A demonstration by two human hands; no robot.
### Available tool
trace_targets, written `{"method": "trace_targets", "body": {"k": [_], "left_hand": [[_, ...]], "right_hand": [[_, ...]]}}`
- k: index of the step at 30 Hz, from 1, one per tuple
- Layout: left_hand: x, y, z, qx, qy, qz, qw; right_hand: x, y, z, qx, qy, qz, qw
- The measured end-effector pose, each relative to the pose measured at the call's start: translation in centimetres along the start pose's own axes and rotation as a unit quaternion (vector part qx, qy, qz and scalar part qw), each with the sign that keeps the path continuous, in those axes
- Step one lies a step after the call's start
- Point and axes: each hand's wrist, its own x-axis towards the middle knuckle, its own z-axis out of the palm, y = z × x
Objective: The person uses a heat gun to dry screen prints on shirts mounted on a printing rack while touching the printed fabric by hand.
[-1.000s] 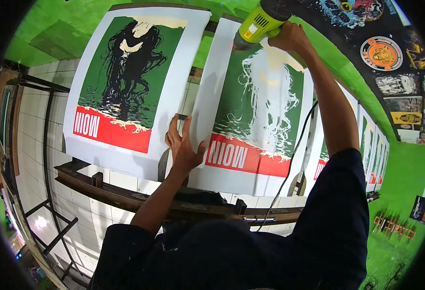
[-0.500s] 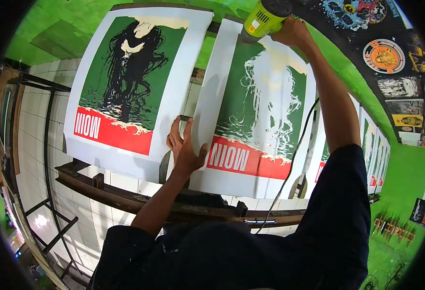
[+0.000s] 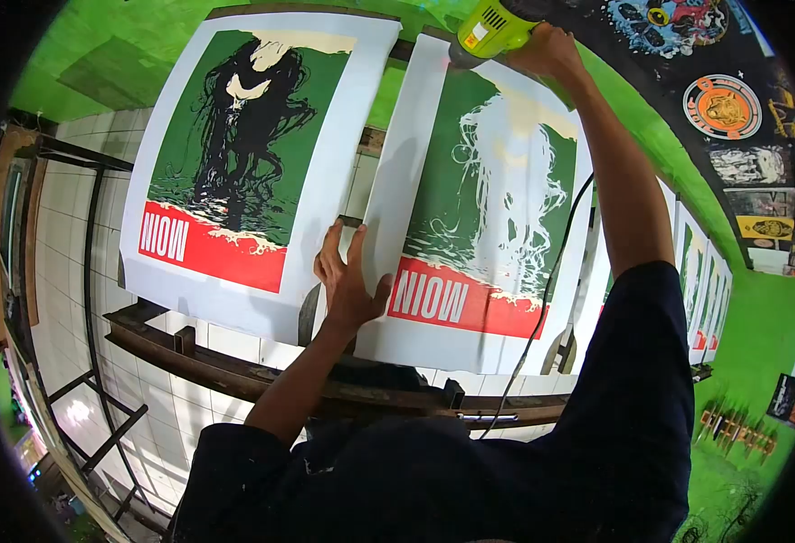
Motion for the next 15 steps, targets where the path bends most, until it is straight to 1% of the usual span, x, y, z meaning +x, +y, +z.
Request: {"method": "trace_targets", "body": {"k": [3,9,12,15], "left_hand": [[0.0,0.0,-0.2,0.003,-0.001,0.0,1.0],[0.0,0.0,0.0,0.001,0.004,0.003,1.0],[0.1,0.2,0.0,-0.001,0.002,0.003,1.0],[0.0,0.1,-0.2,0.001,-0.003,0.002,1.0]], "right_hand": [[0.9,0.6,1.3,0.005,0.01,-0.006,1.0],[-0.2,-0.5,-0.3,-0.012,0.018,0.01,1.0],[0.1,-0.7,-0.6,-0.038,0.002,0.016,0.999],[0.4,-0.1,0.3,-0.008,0.019,-0.003,1.0]]}}
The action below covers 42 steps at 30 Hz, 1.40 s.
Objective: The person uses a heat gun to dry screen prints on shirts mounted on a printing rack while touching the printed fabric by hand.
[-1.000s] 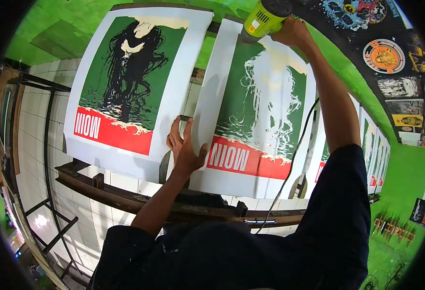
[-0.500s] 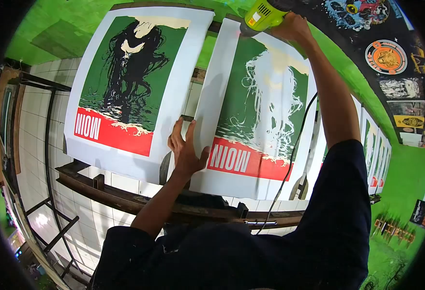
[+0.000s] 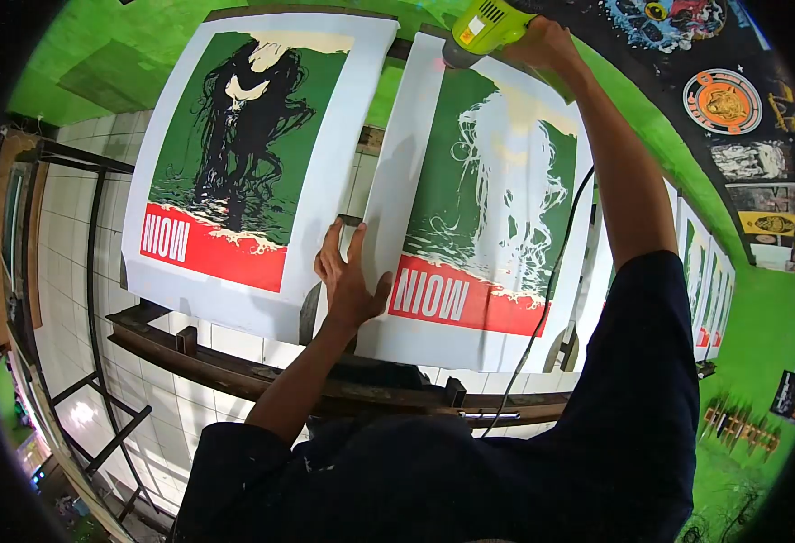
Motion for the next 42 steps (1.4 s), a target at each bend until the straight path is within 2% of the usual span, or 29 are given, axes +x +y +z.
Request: {"method": "trace_targets", "body": {"k": [10,13,17,21,25,30,34,37,42], "left_hand": [[0.2,0.2,-0.1,-0.007,-0.004,-0.008,1.0],[0.2,0.3,-0.1,-0.012,0.002,-0.003,1.0],[0.2,0.2,0.0,-0.016,0.014,0.007,1.0],[0.2,0.2,0.1,-0.012,0.013,0.002,1.0],[0.3,0.2,0.0,-0.005,0.01,0.0,1.0],[0.2,0.2,0.1,-0.008,0.019,0.006,1.0],[0.2,0.2,0.1,-0.004,0.014,-0.001,1.0],[0.3,0.1,0.1,-0.004,0.019,0.008,1.0],[0.2,0.1,0.1,-0.001,0.019,0.01,1.0]], "right_hand": [[-0.3,0.4,-0.4,-0.033,-0.002,-0.024,0.999],[-0.5,0.9,-1.0,0.049,-0.083,0.0,0.995],[-0.7,1.6,0.3,-0.005,-0.035,-0.016,0.999],[-1.5,1.4,0.4,-0.001,-0.011,-0.032,0.999],[-3.0,0.8,-0.4,0.047,-0.017,-0.042,0.998],[-3.4,-0.2,-0.9,0.043,-0.044,-0.036,0.997],[-4.3,-0.8,-1.7,0.02,-0.019,-0.056,0.998],[-5.0,-1.1,-2.6,0.095,-0.093,-0.036,0.991],[-5.9,-1.0,-1.6,0.055,-0.058,-0.079,0.994]]}}
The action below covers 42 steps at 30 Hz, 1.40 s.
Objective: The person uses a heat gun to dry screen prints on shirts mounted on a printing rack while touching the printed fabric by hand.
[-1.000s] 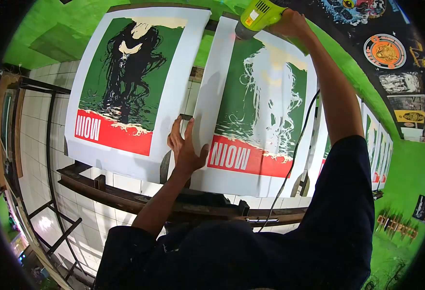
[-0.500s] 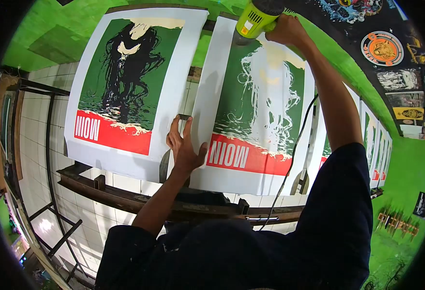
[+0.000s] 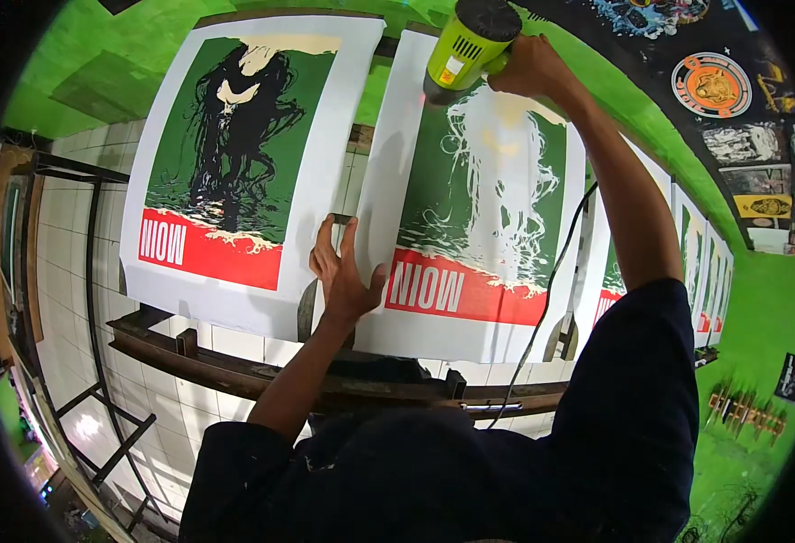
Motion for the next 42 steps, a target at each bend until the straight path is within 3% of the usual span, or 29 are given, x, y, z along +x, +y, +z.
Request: {"method": "trace_targets", "body": {"k": [12,15,24,27,31,42], "left_hand": [[0.0,-0.1,0.0,-0.003,0.002,0.004,1.0],[0.1,0.1,0.0,-0.009,0.006,-0.001,1.0],[0.1,0.2,-0.1,-0.013,-0.001,-0.008,1.0],[-0.1,0.2,0.1,-0.005,0.001,-0.004,1.0],[0.1,0.1,-0.1,-0.004,0.007,0.0,1.0],[0.1,0.1,0.0,-0.007,0.002,-0.007,1.0]], "right_hand": [[-1.1,1.4,0.0,0.027,0.007,-0.009,1.0],[-0.9,1.7,0.2,-0.07,0.023,0.023,0.997],[-1.4,3.4,0.7,-0.001,0.025,0.018,1.0],[-1.7,3.1,0.5,-0.046,0.043,0.047,0.997],[-0.8,4.7,0.7,0.013,0.001,0.068,0.998],[-0.5,5.9,0.3,0.001,0.01,0.126,0.992]]}}
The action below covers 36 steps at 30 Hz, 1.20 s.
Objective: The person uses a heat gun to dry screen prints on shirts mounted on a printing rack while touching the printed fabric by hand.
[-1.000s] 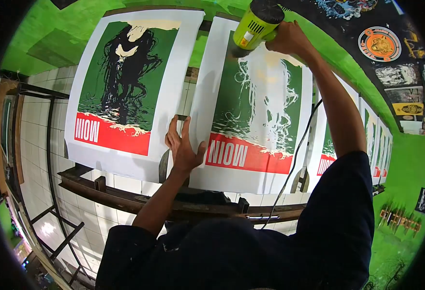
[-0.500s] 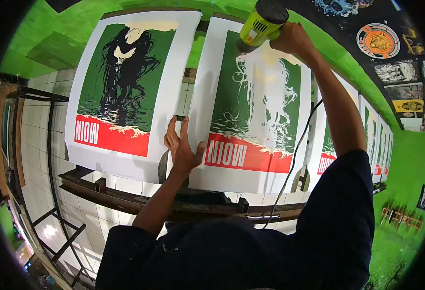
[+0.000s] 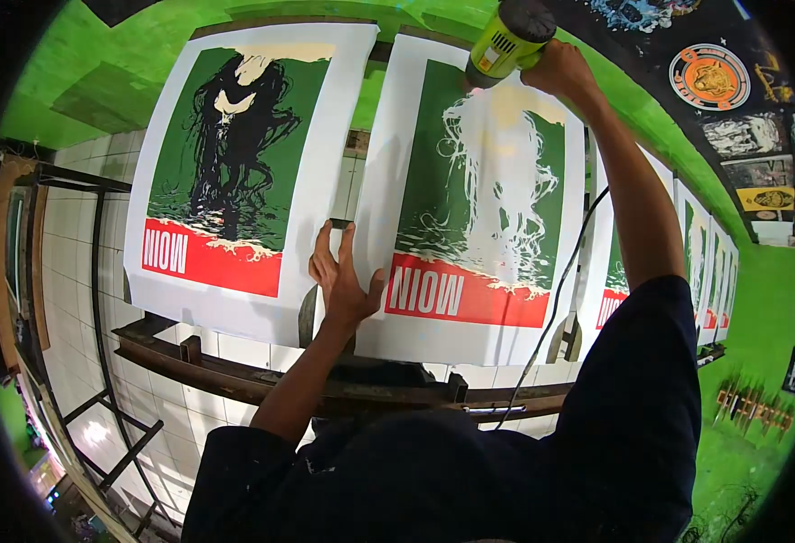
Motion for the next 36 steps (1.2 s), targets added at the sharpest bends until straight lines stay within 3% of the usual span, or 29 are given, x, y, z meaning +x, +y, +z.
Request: {"method": "trace_targets", "body": {"k": [10,14,17,22,25,30,36], "left_hand": [[-0.1,0.1,0.0,-0.003,-0.004,-0.012,1.0],[-0.1,0.0,0.1,-0.009,0.005,-0.01,1.0],[0.0,0.1,0.0,-0.01,0.003,-0.009,1.0],[0.0,0.1,0.0,-0.003,0.0,-0.008,1.0],[-0.1,-0.1,-0.1,-0.003,-0.009,-0.007,1.0],[0.0,0.1,0.1,-0.009,0.005,0.002,1.0],[-0.1,-0.3,0.1,-0.007,0.008,0.016,1.0]], "right_hand": [[1.4,1.5,1.0,-0.017,0.034,0.013,0.999],[1.3,1.5,0.4,-0.002,-0.03,0.033,0.999],[1.3,1.9,1.2,-0.056,0.038,0.007,0.998],[0.6,1.5,1.1,-0.045,0.064,-0.009,0.997],[-0.3,1.0,0.0,0.023,-0.019,0.01,0.999],[-1.3,0.0,-0.4,-0.004,0.006,-0.01,1.0],[-2.6,-1.3,-0.7,0.057,-0.035,-0.041,0.997]]}}
